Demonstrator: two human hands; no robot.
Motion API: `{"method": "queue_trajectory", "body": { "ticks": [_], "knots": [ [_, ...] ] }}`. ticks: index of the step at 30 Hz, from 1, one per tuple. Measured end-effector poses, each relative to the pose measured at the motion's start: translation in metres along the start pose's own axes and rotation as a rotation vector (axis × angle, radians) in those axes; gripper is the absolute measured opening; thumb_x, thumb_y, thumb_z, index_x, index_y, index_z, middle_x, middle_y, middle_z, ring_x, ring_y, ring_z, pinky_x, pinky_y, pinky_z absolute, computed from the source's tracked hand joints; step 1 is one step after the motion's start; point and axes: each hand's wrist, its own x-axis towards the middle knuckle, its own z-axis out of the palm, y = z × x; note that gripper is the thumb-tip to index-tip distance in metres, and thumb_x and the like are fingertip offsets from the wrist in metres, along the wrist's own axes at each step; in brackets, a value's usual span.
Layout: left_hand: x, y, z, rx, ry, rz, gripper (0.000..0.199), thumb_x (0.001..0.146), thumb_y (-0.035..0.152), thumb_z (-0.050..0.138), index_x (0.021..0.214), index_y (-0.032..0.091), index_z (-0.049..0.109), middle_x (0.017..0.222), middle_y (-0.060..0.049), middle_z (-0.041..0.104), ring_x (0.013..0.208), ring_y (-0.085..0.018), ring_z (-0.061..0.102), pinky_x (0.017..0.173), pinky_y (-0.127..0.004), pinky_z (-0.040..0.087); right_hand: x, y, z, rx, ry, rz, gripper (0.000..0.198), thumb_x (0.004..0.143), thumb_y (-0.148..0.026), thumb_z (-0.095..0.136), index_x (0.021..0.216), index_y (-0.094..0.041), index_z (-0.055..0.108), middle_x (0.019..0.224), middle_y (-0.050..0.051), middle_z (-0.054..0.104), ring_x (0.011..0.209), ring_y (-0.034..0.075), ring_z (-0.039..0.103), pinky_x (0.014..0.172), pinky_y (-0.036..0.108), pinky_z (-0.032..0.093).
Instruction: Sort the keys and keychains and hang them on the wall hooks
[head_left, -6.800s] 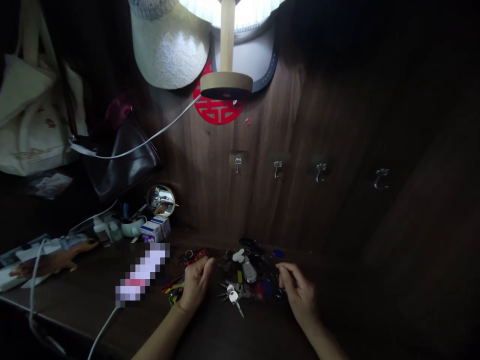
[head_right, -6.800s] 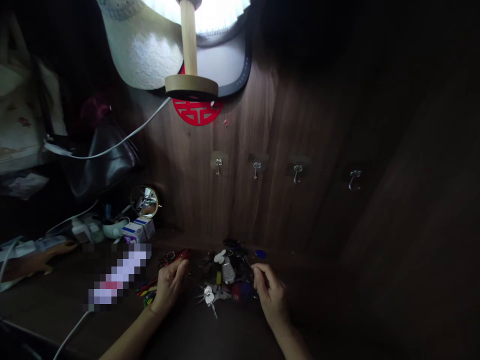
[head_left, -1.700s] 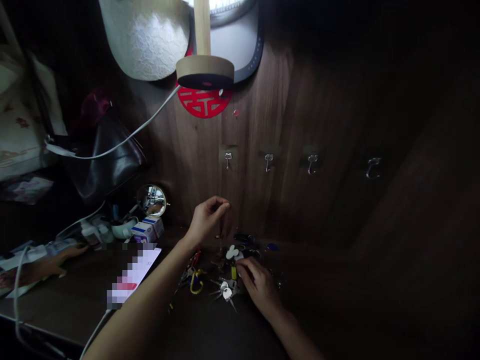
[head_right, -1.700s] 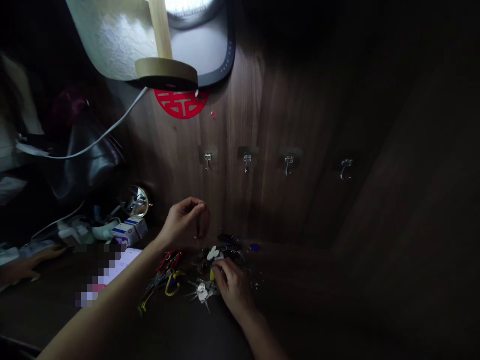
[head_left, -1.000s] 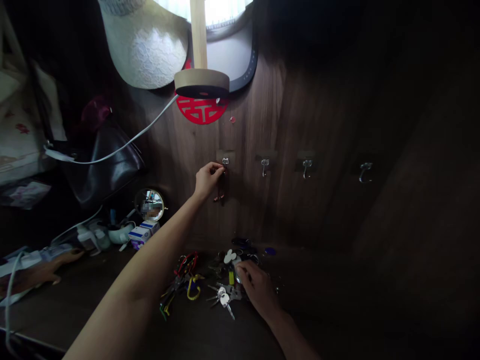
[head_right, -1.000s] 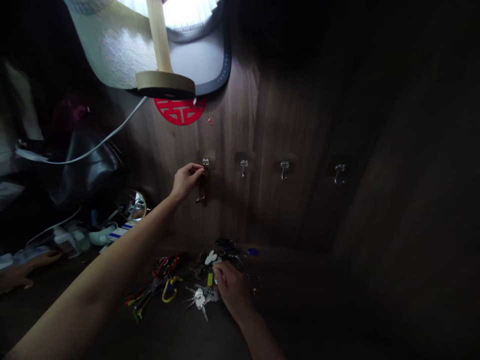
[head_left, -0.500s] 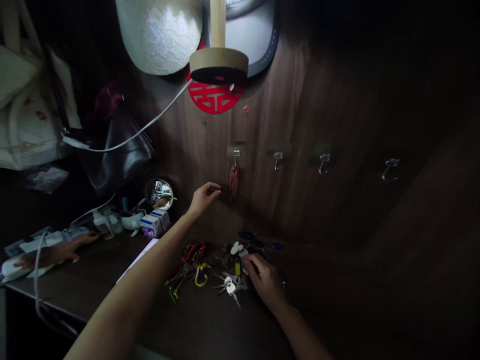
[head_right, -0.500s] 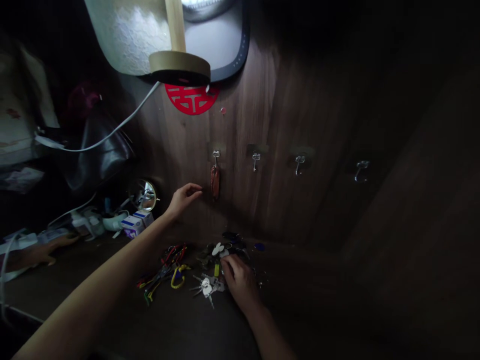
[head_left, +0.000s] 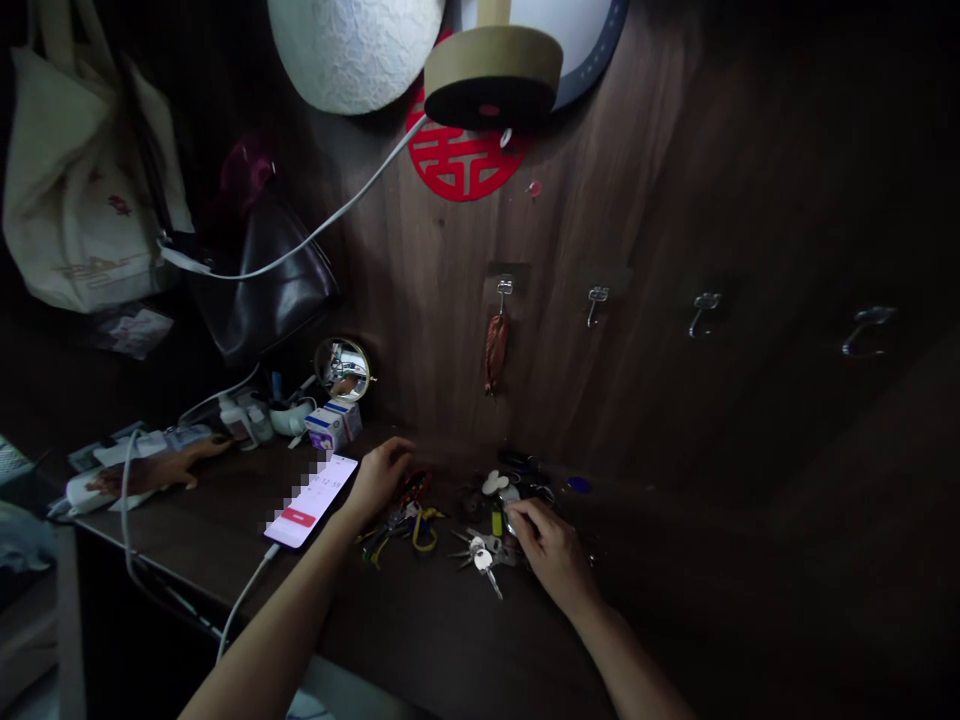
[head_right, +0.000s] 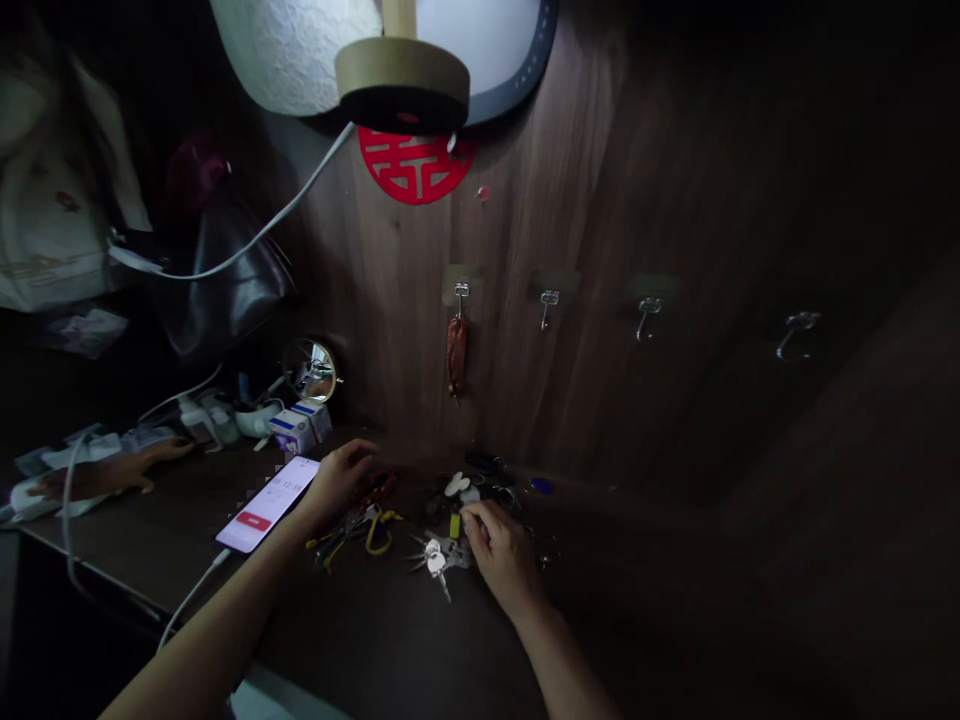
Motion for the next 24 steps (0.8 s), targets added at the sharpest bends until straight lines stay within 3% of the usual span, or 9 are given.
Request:
{"method": "queue_trajectory", "body": {
  "ticks": [5,13,18,24],
  "knots": [
    [-0.019,-0.01,0.014,0.083,-0.049,0.009,0.019,0.079,0.026,0.05,0.094,0.021,0.061,0.096,-0.004,0.068,0.092,-0.021,0.061,0.081,-0.03,0.044,0.0,-0.001,0.0,-0.001,-0.006,0.003,0.019,0.09,-0.026,0.04,0.083,-0.023,0.057,0.076,0.002,0.063,0.072,0.015,0.061,0.065,0.024,0.045],
    [-0.029,0.001,0.019,0.26,-0.045,0.056,0.022,0.081,0.034,0.053,0.1,0.023,0.06,0.098,-0.005,0.066,0.097,-0.022,0.058,0.085,-0.032,0.041,0.0,0.002,0.001,0.008,-0.018,0.016,0.019,0.09,-0.026,0.04,0.083,-0.023,0.058,0.079,0.002,0.064,0.074,0.016,0.061,0.068,0.024,0.046],
    [-0.031,0.003,0.021,0.271,-0.113,0.103,0.026,0.079,0.036,0.057,0.101,0.024,0.059,0.096,-0.005,0.066,0.095,-0.022,0.059,0.082,-0.031,0.041,0.0,0.002,0.0,0.017,-0.017,0.017,0.017,0.089,-0.023,0.042,0.083,-0.023,0.058,0.079,0.002,0.064,0.073,0.015,0.061,0.067,0.023,0.045],
    [-0.031,0.0,0.028,0.139,-0.15,0.189,0.026,0.074,0.021,0.062,0.099,0.023,0.06,0.097,-0.005,0.064,0.094,-0.021,0.058,0.081,-0.032,0.044,-0.001,0.002,0.001,0.006,-0.02,0.019,0.017,0.089,-0.023,0.041,0.084,-0.023,0.057,0.079,0.002,0.063,0.073,0.015,0.06,0.067,0.023,0.044]
  ]
}}
